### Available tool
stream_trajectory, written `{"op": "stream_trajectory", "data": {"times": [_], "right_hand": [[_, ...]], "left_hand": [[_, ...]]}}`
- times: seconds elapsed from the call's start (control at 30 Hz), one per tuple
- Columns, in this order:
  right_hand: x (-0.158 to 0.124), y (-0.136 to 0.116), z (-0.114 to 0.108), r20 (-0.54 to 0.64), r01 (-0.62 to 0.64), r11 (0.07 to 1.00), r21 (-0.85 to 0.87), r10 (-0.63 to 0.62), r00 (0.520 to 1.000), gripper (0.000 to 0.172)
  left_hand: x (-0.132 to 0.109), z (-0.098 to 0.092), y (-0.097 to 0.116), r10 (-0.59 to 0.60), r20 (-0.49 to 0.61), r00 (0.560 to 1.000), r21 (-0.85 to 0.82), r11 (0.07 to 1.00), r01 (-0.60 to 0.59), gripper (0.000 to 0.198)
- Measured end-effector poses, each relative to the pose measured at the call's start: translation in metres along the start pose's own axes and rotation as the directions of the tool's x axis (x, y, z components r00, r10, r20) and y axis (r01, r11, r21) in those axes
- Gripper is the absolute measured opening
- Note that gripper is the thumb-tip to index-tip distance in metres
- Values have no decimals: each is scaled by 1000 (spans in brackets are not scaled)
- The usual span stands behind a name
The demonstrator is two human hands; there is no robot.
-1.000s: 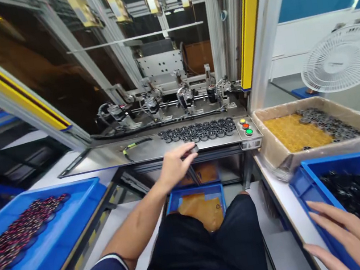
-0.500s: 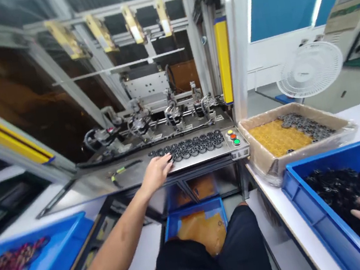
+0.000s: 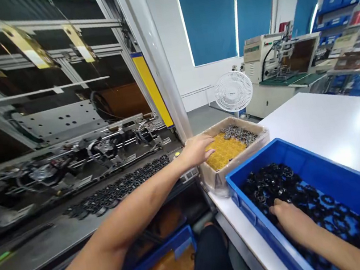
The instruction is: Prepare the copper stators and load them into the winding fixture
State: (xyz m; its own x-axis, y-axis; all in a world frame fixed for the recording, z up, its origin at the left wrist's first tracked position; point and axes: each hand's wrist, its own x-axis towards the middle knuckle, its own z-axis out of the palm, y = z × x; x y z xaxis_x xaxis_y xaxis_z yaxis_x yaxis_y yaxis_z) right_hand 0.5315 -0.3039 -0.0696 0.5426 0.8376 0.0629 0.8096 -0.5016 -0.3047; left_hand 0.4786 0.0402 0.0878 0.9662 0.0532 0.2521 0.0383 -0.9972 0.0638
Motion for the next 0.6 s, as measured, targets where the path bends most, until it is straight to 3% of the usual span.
{"op": "stream_trajectory", "data": {"times": [0.1,0.23,0.33,0.43,0.6], "right_hand": [[4,0,-6,176,-101,992,-80,114,978,23],[9,-2,-23,264,-149,980,-130,179,948,25],[8,-1,-27,267,-119,988,-94,140,953,31],[6,-1,-24,171,-70,997,20,66,983,28],[4,-13,-30,130,-8,985,170,-15,991,11]], "left_hand": [[70,33,13,-49,184,982,5,999,49,33],[124,72,13,-125,313,942,10,992,128,36],[144,90,10,-154,336,929,-11,986,167,36],[154,99,8,-182,326,928,-39,978,206,37],[149,89,10,-215,287,933,-146,953,264,37]]}}
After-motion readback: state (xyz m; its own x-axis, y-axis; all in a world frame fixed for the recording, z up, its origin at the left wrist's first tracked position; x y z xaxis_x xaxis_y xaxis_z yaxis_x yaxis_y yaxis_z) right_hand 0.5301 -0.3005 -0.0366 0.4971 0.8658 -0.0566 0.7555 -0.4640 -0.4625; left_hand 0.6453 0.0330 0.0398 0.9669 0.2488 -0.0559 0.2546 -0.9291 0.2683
